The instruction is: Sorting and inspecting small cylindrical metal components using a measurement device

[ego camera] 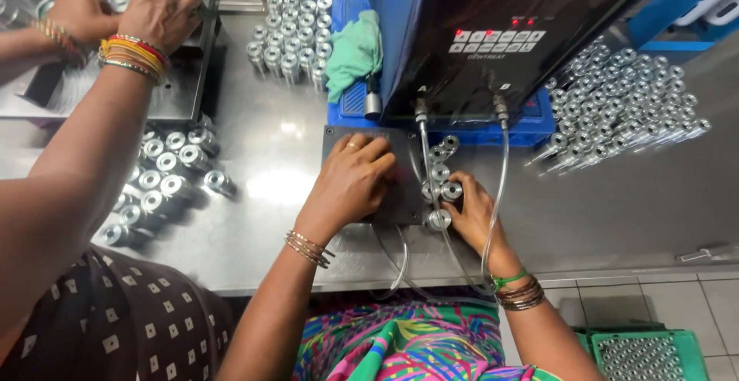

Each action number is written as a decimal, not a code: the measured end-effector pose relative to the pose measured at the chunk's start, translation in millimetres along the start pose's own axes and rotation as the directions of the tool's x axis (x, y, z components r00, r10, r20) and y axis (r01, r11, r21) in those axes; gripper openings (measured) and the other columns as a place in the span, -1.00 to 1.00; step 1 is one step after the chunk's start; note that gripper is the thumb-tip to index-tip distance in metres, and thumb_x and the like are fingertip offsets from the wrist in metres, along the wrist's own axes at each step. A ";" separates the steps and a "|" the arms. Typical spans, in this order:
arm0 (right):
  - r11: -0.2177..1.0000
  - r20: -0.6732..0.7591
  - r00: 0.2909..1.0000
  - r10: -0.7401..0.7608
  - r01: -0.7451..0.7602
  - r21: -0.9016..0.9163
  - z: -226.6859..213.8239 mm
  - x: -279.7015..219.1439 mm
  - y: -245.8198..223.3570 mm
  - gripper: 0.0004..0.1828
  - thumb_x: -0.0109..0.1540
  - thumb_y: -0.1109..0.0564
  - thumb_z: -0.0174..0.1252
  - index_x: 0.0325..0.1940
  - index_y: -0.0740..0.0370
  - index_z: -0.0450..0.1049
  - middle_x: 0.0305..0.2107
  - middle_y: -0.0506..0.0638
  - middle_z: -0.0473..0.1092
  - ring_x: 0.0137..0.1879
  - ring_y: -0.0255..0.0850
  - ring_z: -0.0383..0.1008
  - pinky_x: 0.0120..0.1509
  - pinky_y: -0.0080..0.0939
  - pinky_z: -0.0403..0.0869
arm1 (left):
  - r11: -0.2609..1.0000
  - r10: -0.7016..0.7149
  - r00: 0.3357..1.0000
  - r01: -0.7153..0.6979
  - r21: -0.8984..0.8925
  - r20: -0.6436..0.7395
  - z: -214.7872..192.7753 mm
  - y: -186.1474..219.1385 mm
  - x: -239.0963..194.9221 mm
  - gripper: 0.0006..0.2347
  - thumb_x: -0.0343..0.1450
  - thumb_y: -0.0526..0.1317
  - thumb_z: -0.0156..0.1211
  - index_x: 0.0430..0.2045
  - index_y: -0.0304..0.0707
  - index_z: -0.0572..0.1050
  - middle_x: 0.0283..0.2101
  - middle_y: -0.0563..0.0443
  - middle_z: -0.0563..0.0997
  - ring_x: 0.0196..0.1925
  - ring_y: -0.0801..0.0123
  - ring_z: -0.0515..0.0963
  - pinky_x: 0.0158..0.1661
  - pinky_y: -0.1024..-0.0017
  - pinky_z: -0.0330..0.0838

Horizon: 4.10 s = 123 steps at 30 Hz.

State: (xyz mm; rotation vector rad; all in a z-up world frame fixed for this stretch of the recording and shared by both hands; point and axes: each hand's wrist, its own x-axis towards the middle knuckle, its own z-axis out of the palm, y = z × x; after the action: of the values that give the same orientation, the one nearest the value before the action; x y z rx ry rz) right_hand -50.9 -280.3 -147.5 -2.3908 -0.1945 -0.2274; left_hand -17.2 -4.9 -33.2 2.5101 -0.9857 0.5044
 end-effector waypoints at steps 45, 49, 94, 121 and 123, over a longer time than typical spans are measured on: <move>0.891 0.108 0.884 -0.454 0.449 0.066 -15.4 64.9 -121.4 -0.48 0.30 0.05 0.24 0.33 0.14 0.34 0.14 0.12 0.37 0.22 -0.01 0.37 0.32 0.10 0.30 | 0.731 -0.669 0.722 0.597 -0.329 -0.175 -6.6 -23.9 -7.2 -0.72 0.48 0.08 0.24 -0.27 -0.13 0.53 -0.44 0.00 0.56 -0.36 0.19 0.55 -0.31 0.23 0.34; 0.877 -0.219 0.959 0.180 -0.056 0.477 -69.4 63.8 -29.3 -0.73 0.49 0.11 0.21 0.24 0.23 0.44 -0.04 0.04 0.52 -0.06 -0.24 0.52 0.05 -0.26 0.52 | 0.885 -0.463 0.885 0.465 0.035 -0.043 21.8 3.2 6.9 -0.57 0.44 0.22 0.25 -0.43 -0.22 0.50 -0.50 -0.08 0.57 -0.41 0.09 0.57 -0.40 0.21 0.39; 0.867 0.068 0.864 -0.499 0.497 0.043 -1.7 72.8 -159.5 -0.56 0.26 0.10 0.29 0.21 0.17 0.44 -0.01 0.04 0.48 0.08 -0.01 0.40 0.21 -0.03 0.38 | 0.634 -0.541 0.749 0.662 0.401 -0.382 31.1 -112.1 -124.6 -0.75 0.35 -0.06 0.32 -0.20 -0.13 0.58 -0.11 -0.06 0.55 0.01 0.15 0.46 0.13 0.07 0.15; 0.845 -0.019 0.849 -0.528 0.527 0.093 8.7 62.2 -145.8 -0.55 0.26 0.14 0.33 0.22 0.15 0.42 -0.03 0.07 0.49 0.10 0.02 0.44 0.21 -0.02 0.43 | 0.875 -0.477 0.747 0.355 -0.330 -0.463 -27.1 -15.9 -34.0 -0.84 0.48 -0.15 0.31 -0.19 -0.19 0.53 -0.24 0.07 0.49 -0.18 0.26 0.47 -0.09 0.28 0.32; 0.842 0.007 0.844 -0.536 0.534 0.078 3.3 62.9 -151.6 -0.54 0.26 0.15 0.32 0.23 0.14 0.41 -0.02 0.08 0.49 0.12 0.03 0.44 0.22 -0.01 0.43 | 0.878 -0.471 0.751 0.351 -0.324 -0.463 -26.3 -15.4 -32.0 -0.84 0.48 -0.15 0.31 -0.20 -0.19 0.53 -0.24 0.05 0.49 -0.17 0.25 0.47 -0.09 0.27 0.31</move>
State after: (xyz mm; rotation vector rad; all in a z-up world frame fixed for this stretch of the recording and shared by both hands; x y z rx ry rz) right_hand -20.0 -162.3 -37.7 -2.2162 -0.8779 -0.4360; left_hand -33.2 36.1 -28.9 2.1076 -0.2355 0.8330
